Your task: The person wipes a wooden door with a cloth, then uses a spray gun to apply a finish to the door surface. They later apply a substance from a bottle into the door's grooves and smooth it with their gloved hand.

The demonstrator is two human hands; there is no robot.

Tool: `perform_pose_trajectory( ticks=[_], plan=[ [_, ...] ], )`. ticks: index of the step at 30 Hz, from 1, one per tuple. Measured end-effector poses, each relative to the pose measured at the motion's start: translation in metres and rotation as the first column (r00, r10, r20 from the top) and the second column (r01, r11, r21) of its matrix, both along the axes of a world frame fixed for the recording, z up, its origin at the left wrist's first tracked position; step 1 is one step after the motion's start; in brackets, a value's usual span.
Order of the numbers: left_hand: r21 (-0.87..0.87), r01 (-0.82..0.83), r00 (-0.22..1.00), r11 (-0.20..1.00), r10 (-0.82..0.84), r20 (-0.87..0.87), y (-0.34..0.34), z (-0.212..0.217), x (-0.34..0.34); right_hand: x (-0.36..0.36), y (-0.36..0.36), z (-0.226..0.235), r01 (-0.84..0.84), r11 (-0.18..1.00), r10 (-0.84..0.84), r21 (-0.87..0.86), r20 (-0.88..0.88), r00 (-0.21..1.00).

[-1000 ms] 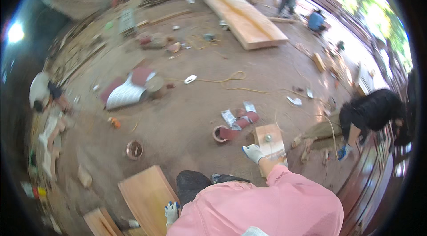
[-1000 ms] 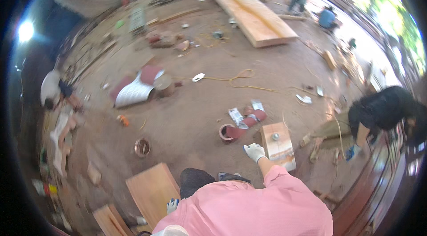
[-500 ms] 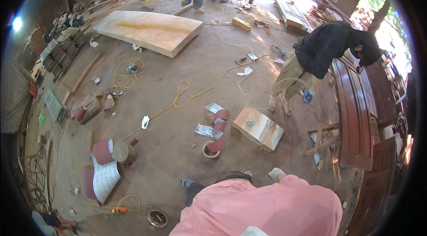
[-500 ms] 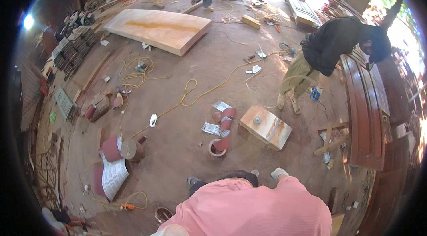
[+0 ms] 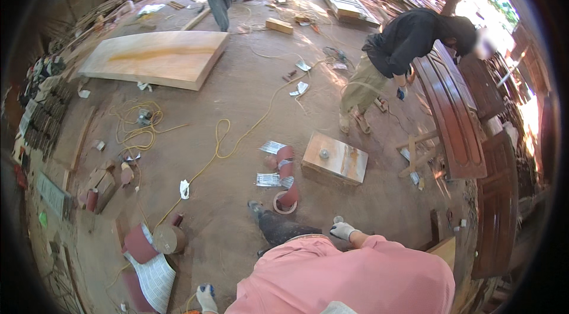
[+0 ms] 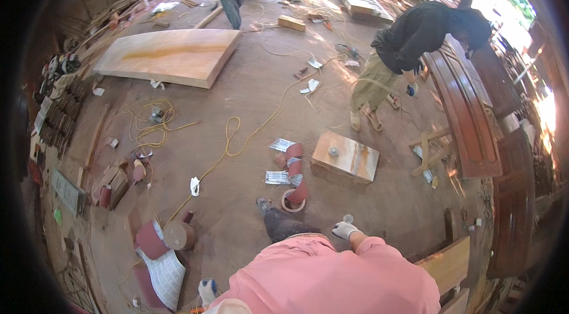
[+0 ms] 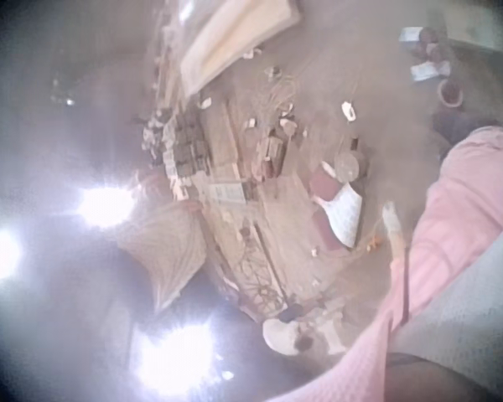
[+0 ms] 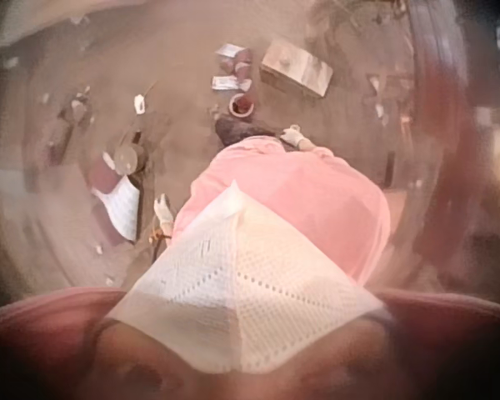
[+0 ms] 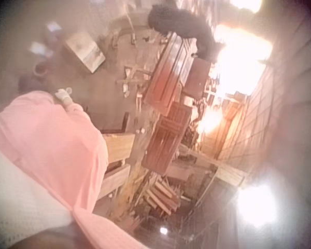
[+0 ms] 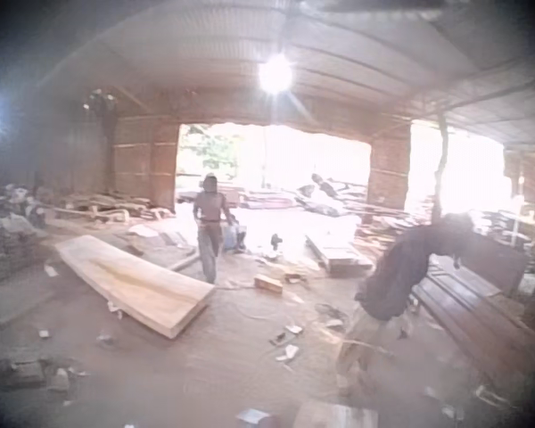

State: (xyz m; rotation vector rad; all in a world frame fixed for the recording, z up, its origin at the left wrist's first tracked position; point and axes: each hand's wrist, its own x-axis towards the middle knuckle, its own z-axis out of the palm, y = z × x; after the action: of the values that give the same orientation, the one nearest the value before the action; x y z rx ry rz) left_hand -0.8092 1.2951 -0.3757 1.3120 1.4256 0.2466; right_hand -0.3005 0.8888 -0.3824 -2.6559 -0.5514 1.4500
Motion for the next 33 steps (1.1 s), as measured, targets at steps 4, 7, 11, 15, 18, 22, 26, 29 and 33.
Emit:
perform_pose_trajectory(
  ticks=[4,7,11,15,18,22,26,29,33],
  plan=[
    [0.091,0.426,0.883,0.900,-0.392,-0.258,0.008,-0.071,0.015,0.032,0.013,0.004,0.063,0.996,-0.060,-0.069,0.040,0.997],
    [-0.053,0.486,0.825,0.872,-0.478,-0.300,0.030,-0.075,0.086,0.064,0.050,-0.009,0.006,0.989,-0.009,-0.150,-0.020,1.000],
    [-0.068,0.533,0.794,0.844,-0.526,-0.304,0.098,-0.071,0.194,0.112,0.125,-0.048,0.042,0.998,-0.043,-0.057,-0.017,0.999],
    [-0.069,0.556,0.779,0.828,-0.548,-0.303,0.173,-0.057,0.277,0.178,0.218,-0.075,0.005,0.985,-0.021,0.175,0.090,0.996],
    [-0.066,0.546,0.783,0.835,-0.537,-0.315,0.222,-0.044,0.317,0.239,0.295,-0.032,0.182,0.907,-0.225,0.379,0.074,0.971],
    [-0.087,0.565,0.764,0.820,-0.560,-0.319,0.265,-0.040,0.352,0.283,0.323,-0.003,0.280,0.892,-0.335,0.355,0.105,0.936],
    [-0.095,0.597,0.741,0.797,-0.593,-0.315,0.300,-0.038,0.361,0.289,0.323,0.003,0.286,0.932,-0.320,0.221,0.133,0.938],
    [-0.099,0.646,0.700,0.757,-0.639,-0.318,0.322,-0.035,0.362,0.282,0.321,-0.002,0.296,0.950,-0.308,0.103,0.141,0.941],
    [-0.168,0.709,0.602,0.685,-0.712,-0.360,0.339,-0.033,0.339,0.266,0.326,-0.007,0.407,0.912,-0.410,0.057,0.039,0.911]
  ],
)
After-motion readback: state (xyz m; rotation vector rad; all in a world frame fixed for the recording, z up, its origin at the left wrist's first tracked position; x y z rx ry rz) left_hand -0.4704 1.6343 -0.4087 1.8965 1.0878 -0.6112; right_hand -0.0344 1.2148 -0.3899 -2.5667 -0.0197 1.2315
